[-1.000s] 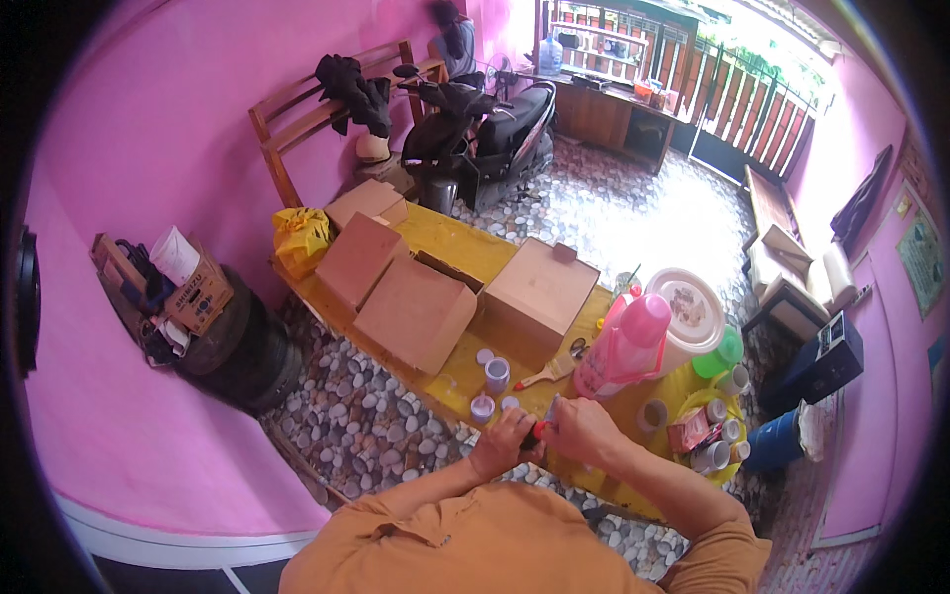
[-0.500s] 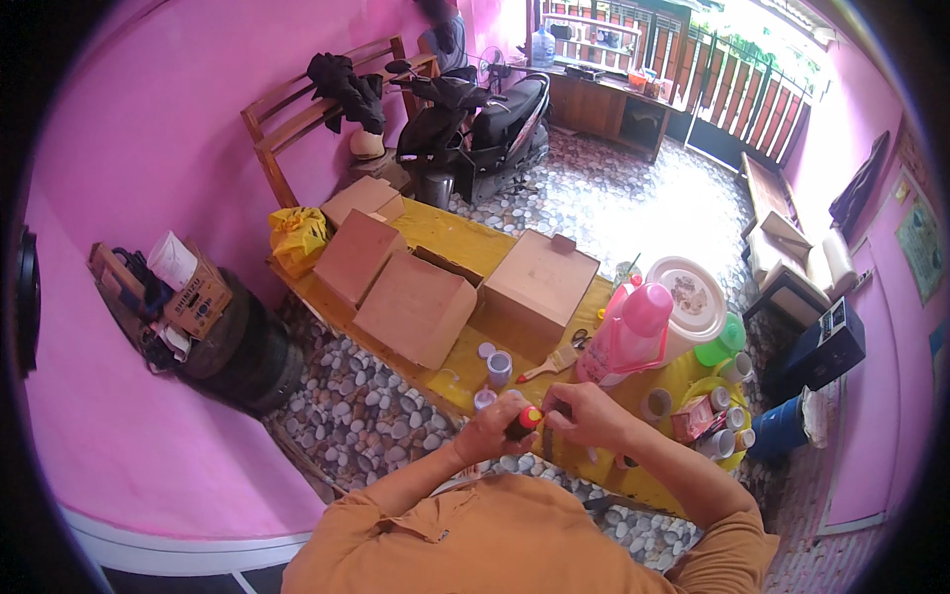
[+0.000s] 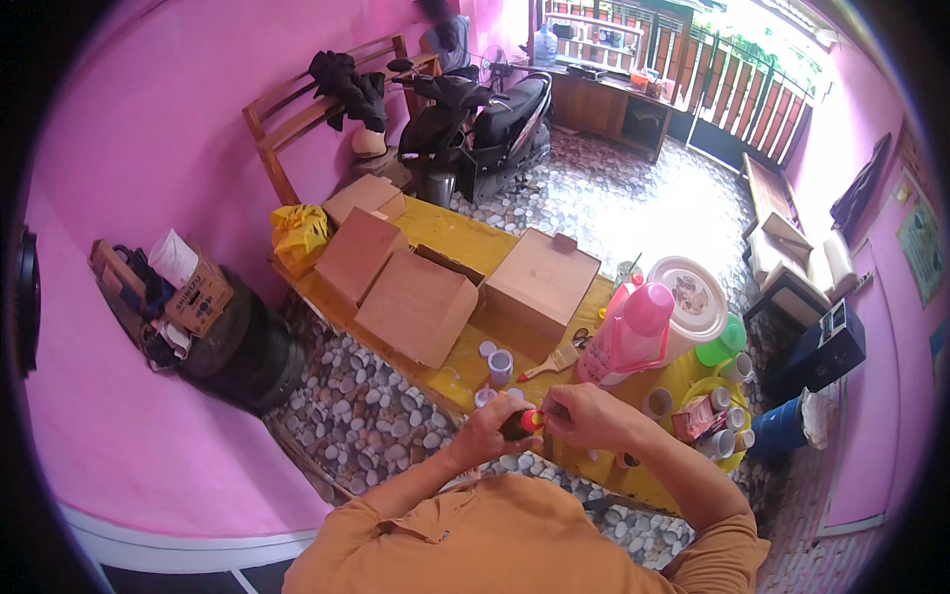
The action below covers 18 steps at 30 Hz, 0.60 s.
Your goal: The person paints a doorframe using a brush and a cup of paint, walks over to an outdoor table, and mixes liquid from a bottle into a cup of paint using a stick.
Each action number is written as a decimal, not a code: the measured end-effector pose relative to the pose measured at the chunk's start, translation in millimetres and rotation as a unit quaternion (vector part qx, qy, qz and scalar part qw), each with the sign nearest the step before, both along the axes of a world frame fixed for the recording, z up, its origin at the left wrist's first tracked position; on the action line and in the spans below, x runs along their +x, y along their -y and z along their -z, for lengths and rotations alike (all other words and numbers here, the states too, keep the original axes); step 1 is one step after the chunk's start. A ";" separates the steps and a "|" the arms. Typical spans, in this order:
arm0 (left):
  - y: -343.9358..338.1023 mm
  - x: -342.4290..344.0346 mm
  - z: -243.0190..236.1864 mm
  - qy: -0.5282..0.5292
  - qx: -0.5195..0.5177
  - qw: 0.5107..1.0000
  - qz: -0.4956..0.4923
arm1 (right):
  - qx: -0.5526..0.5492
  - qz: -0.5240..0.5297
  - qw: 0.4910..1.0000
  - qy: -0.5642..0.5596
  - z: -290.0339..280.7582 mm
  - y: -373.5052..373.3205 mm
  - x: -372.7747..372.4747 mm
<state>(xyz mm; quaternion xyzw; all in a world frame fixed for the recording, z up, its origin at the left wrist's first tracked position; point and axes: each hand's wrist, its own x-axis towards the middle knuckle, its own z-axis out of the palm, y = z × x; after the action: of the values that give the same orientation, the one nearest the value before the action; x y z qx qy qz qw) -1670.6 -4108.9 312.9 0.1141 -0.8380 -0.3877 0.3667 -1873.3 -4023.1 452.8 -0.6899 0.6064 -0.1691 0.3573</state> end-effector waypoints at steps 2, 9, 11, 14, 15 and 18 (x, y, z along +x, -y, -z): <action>-3.7 1.8 1.6 0.003 0.022 1.000 -0.015 | -0.006 -0.003 1.000 0.002 -0.7 0.2 0.5; -7.4 1.8 -1.9 -0.009 0.029 0.999 -0.043 | -0.044 0.014 0.999 0.013 4.7 3.0 1.2; -9.4 0.7 -3.9 -0.020 0.030 0.998 -0.046 | -0.050 0.012 0.999 0.010 7.9 3.7 1.9; -10.9 0.2 2.0 -0.040 0.036 0.998 -0.040 | -0.086 -0.001 0.996 0.000 9.8 4.3 5.1; -10.7 0.3 5.2 -0.051 0.041 0.997 -0.032 | -0.085 -0.008 0.996 -0.002 6.2 4.3 8.4; -6.2 2.6 10.7 -0.080 0.065 0.995 0.006 | -0.097 -0.030 0.995 -0.016 6.8 7.9 11.9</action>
<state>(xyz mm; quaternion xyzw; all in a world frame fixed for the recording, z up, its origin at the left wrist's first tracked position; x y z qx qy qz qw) -1667.9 -4102.7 302.2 0.1012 -0.7801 -0.4510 0.4217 -1861.4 -4030.9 445.9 -0.7420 0.5719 -0.2053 0.2834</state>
